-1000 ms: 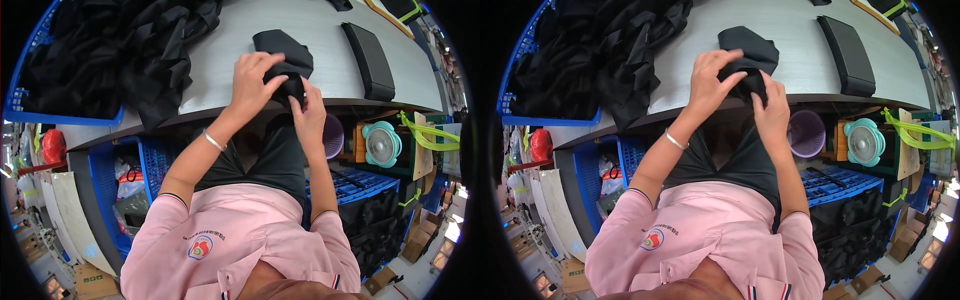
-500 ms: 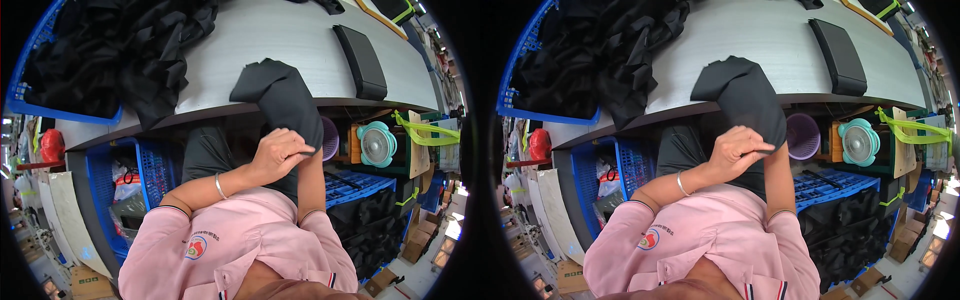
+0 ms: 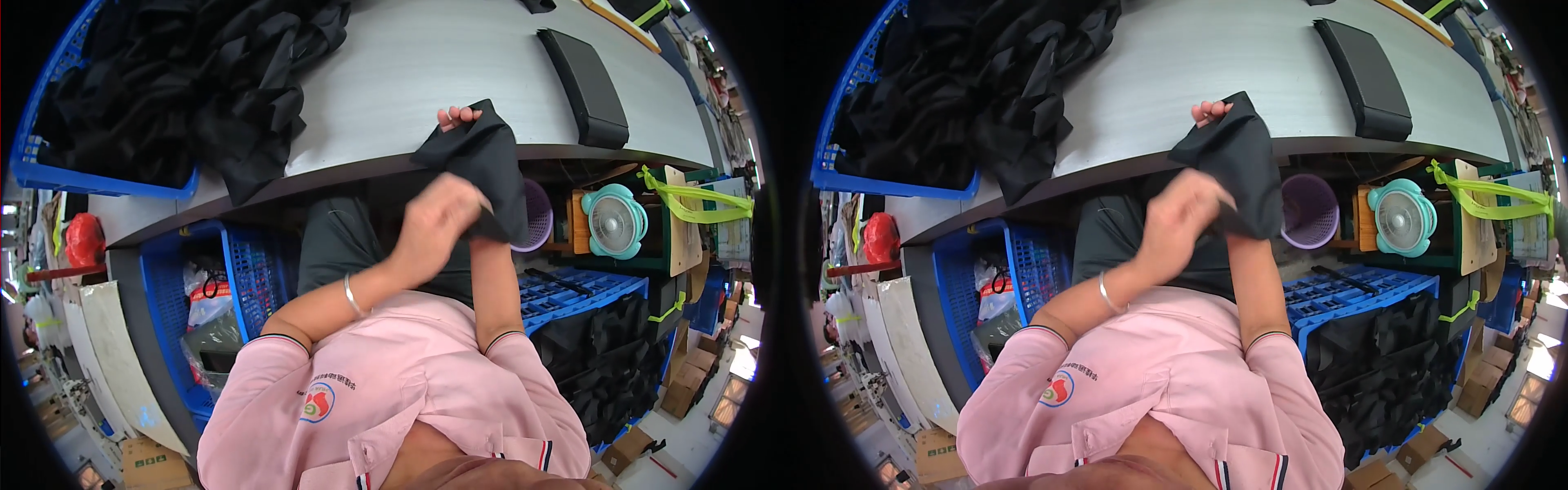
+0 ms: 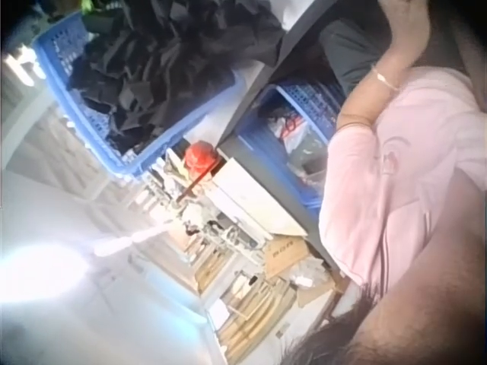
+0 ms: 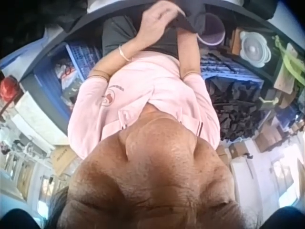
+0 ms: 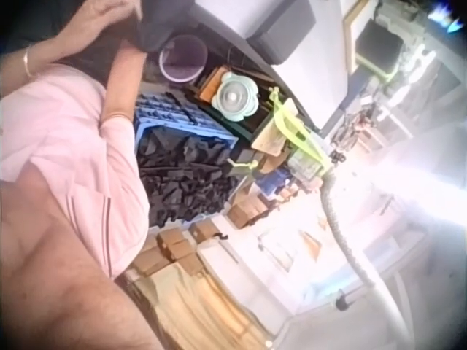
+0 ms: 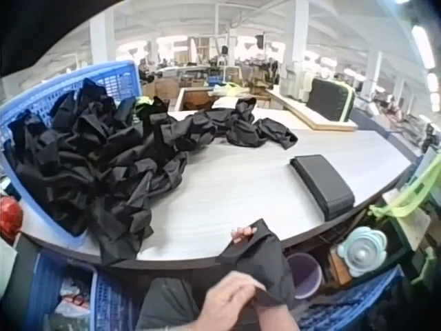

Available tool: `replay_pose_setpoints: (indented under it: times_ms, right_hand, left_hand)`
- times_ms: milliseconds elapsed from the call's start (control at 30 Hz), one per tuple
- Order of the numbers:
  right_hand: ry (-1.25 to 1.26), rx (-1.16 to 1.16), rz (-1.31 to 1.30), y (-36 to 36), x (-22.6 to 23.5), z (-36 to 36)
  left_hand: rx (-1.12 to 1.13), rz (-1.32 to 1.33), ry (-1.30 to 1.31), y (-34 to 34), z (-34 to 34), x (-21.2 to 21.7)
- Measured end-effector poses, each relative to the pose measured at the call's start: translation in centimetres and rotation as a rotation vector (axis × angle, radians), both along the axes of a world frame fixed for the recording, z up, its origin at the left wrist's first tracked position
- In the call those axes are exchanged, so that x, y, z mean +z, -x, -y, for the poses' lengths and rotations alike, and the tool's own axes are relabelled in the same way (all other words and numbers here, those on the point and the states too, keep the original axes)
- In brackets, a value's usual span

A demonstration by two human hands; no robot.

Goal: Folding and organizing black fabric components for manufacturing.

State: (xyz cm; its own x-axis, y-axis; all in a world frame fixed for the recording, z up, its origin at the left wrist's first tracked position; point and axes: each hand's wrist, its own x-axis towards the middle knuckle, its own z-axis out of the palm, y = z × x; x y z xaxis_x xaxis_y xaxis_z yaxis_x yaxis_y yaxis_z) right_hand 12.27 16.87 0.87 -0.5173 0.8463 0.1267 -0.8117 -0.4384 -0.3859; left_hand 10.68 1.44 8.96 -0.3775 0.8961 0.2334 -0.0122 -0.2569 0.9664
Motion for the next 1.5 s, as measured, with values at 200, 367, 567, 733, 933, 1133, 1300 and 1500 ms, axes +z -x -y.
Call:
replay_pose_setpoints:
  times_ms: [200, 367, 567, 733, 933, 1133, 1300, 1500]
  right_hand:
    - [-0.554, -0.263, 0.885, -0.5, 4.8, 9.2]
    - [-0.946, -0.021, 0.954, -6.0, 6.4, 14.2]
    - [-0.249, 0.023, 0.779, -11.8, 3.2, 12.9]
    - [-0.793, -0.437, 1.062, -8.4, 5.6, 9.3]
    - [-0.584, -0.263, 1.011, -6.7, 8.5, 6.5]
    - [-0.623, -0.028, 0.994, -5.9, 10.1, 4.8]
    - [-0.739, 0.113, 0.957, -2.3, 5.9, 4.6]
    - [-0.466, 0.676, 0.831, -0.6, 2.7, 10.3]
  left_hand:
    - [0.349, 0.234, -0.062, 7.8, -8.8, -1.7]
    - [0.400, 0.193, -0.025, 15.0, -10.8, -2.4]
    - [0.565, 0.076, -0.159, 14.6, -7.2, -0.6]
    - [0.312, -0.240, -0.067, 7.6, -3.8, 1.7]
    - [0.217, -0.150, -0.056, 6.8, -2.5, 2.3]
    - [-0.447, 0.663, 0.185, 8.5, -1.3, -1.5]
    - [-0.724, 0.774, 0.266, 6.8, 1.4, -6.9]
    - [-0.262, 0.518, 0.107, 5.2, 0.2, -5.9]
